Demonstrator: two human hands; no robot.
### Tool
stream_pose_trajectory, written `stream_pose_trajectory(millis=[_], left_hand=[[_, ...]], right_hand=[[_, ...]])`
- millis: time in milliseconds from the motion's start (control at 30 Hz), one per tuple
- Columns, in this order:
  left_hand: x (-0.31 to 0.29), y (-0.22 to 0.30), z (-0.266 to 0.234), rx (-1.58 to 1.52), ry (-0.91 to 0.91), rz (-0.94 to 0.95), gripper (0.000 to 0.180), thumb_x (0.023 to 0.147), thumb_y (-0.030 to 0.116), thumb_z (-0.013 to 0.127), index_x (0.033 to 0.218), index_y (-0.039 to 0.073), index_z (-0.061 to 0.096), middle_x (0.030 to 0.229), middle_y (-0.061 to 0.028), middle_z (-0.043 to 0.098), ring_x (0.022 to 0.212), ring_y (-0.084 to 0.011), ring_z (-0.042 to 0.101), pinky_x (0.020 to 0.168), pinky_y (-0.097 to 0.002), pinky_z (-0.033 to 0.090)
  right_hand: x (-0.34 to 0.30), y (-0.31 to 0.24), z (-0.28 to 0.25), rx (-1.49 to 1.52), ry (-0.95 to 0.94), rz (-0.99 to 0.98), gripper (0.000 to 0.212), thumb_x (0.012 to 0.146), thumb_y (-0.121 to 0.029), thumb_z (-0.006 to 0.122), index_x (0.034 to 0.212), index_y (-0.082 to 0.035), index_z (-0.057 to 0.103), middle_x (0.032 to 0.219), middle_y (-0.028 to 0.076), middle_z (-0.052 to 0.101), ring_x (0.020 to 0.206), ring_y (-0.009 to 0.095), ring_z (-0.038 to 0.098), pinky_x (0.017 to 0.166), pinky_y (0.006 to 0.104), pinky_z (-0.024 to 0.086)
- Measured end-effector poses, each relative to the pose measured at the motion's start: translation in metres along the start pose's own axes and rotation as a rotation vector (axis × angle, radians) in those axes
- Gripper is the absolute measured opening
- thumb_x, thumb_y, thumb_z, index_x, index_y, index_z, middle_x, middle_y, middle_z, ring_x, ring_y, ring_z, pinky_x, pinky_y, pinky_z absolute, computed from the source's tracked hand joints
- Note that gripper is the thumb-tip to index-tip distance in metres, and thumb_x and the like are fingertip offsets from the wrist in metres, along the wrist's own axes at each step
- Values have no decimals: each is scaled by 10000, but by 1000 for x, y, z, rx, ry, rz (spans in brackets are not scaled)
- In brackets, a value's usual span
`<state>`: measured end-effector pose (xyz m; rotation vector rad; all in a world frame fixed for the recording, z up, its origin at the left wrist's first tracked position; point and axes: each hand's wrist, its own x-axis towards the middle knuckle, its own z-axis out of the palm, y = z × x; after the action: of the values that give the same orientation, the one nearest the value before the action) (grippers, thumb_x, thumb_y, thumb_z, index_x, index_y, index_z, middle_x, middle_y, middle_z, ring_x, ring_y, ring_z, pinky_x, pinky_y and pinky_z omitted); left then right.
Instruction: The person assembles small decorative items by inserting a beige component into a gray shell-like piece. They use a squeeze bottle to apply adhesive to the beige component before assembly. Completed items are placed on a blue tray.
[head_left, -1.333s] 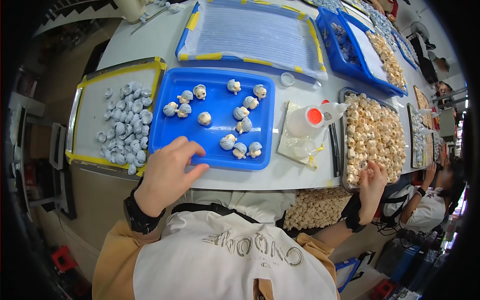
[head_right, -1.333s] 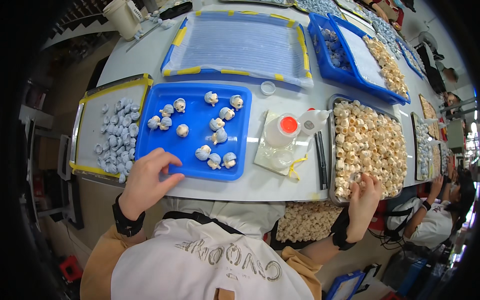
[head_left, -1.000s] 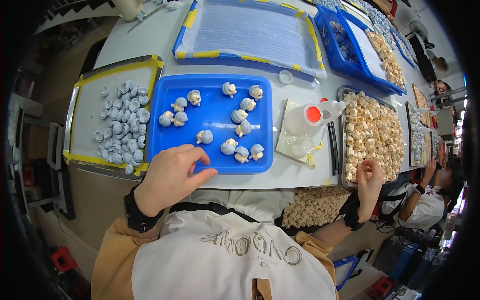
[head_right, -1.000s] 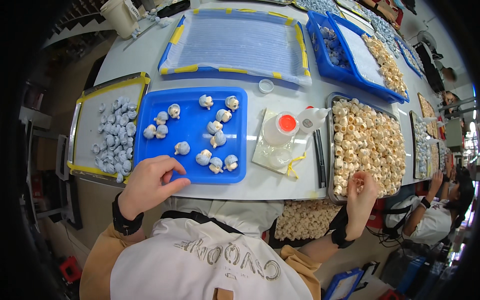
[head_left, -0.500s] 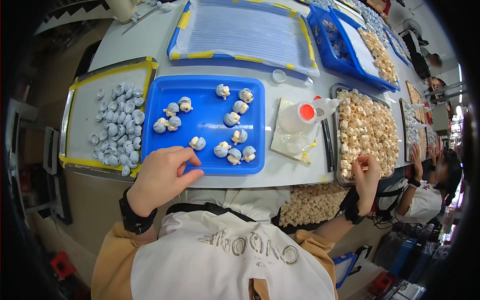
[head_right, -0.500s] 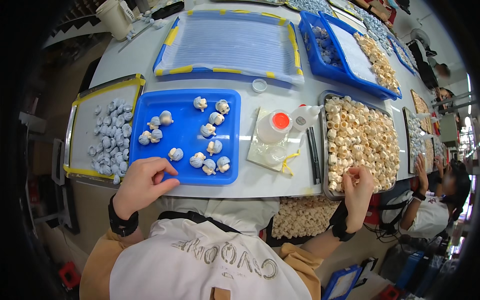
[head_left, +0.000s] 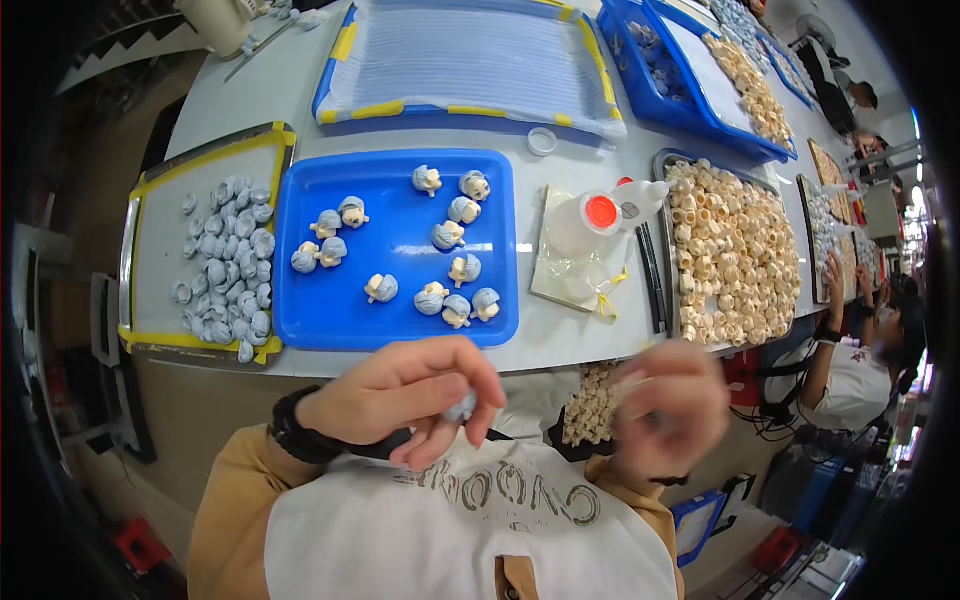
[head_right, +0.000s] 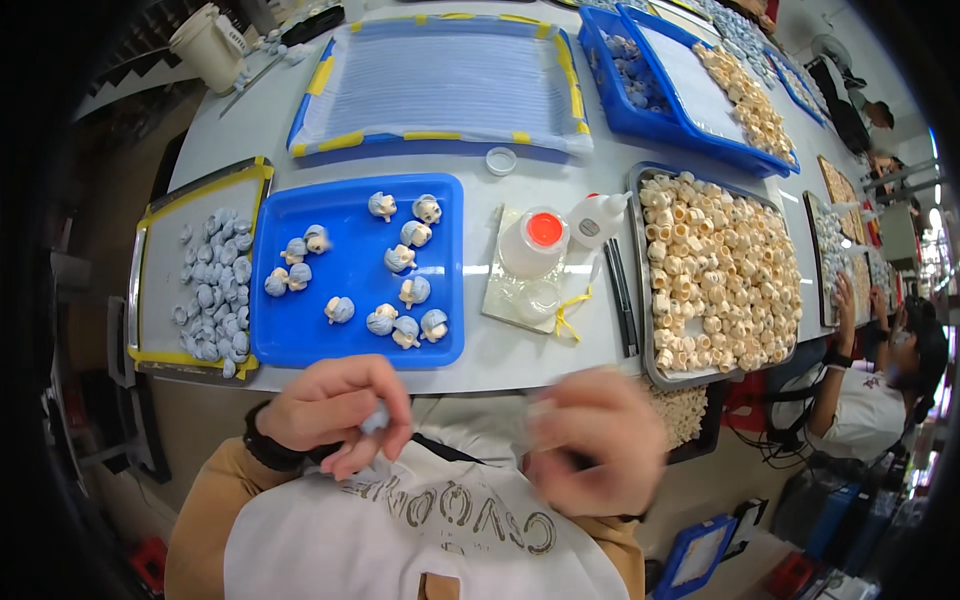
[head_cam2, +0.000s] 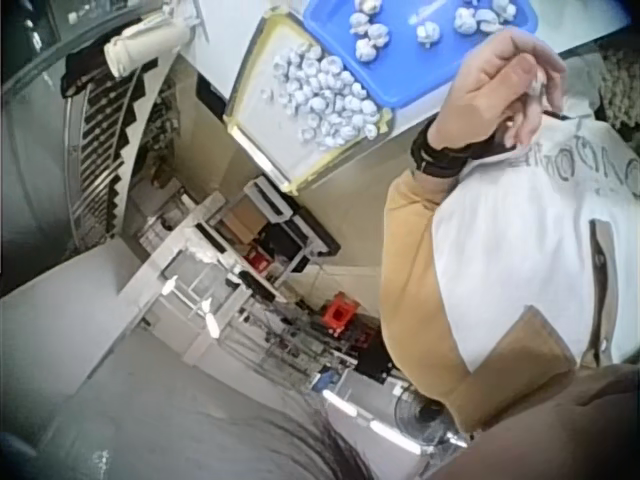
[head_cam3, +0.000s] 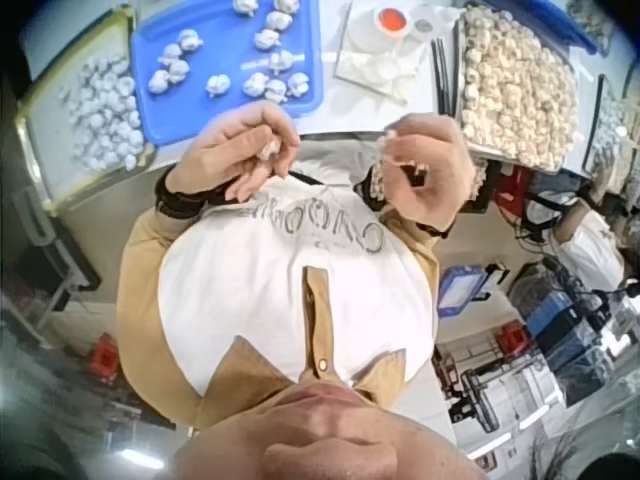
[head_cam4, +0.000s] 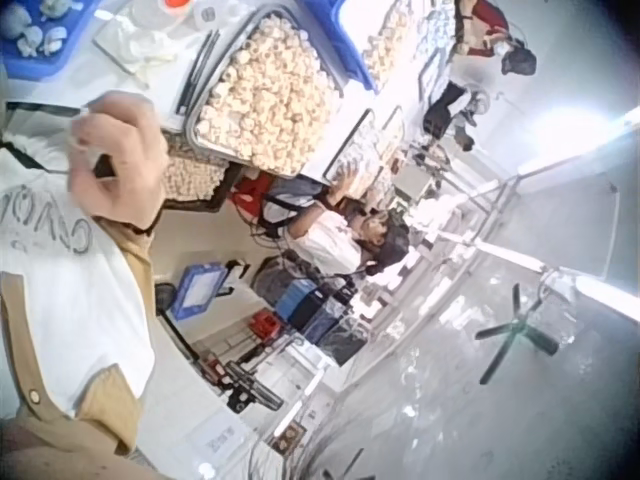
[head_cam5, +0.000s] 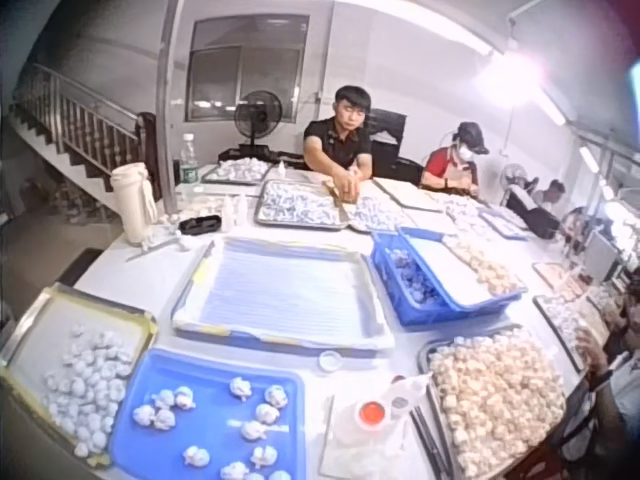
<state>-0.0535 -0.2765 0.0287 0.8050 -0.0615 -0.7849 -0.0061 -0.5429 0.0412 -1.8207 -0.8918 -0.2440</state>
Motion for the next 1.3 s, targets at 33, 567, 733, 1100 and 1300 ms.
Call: stream_pose_trajectory(millis=[33, 567, 733, 1100, 1300], left_hand=[[8, -3, -2, -61, -31, -24, 215, 996, 126, 392, 1146, -11, 463, 906, -103, 584, 583, -60, 533, 505, -174, 415], [22, -37, 0, 379, 123, 158, 153, 936, 163, 568, 993, 26, 529, 861, 7, 528, 685, -27, 505, 581, -196, 436], [18, -30, -1, 243, 45, 12, 203, 980, 226, 488, 997, 28, 531, 837, 4, 527, 685, -41, 503, 591, -199, 419], [21, -33, 0, 307, 190, 225, 233, 971, 139, 469, 1139, 2, 554, 1054, -66, 531, 751, -73, 555, 607, -207, 449], [19, -30, -9, 200, 160, 298, 328, 927, 40, 497, 1250, -13, 513, 1106, -84, 507, 774, -92, 563, 628, -213, 465]], right_hand=[[6, -2, 15, 128, -118, -40, 346, 633, 76, 654, 965, -11, 609, 898, 140, 590, 726, 218, 593, 645, 306, 502], [-1, 16, 51, 102, -146, -166, 402, 634, -112, 846, 968, -33, 636, 874, 127, 660, 638, 182, 616, 525, 265, 465], [0, 18, 54, 140, -109, -185, 340, 626, -92, 841, 907, -38, 656, 893, 129, 670, 654, 177, 614, 522, 257, 445], [4, 20, 41, 74, -48, -80, 362, 613, 54, 739, 961, -16, 668, 896, 86, 658, 690, 200, 597, 594, 282, 464], [13, 35, 11, -444, 190, 86, 327, 638, 45, 716, 954, -21, 658, 868, 93, 630, 738, 230, 592, 644, 310, 462]])
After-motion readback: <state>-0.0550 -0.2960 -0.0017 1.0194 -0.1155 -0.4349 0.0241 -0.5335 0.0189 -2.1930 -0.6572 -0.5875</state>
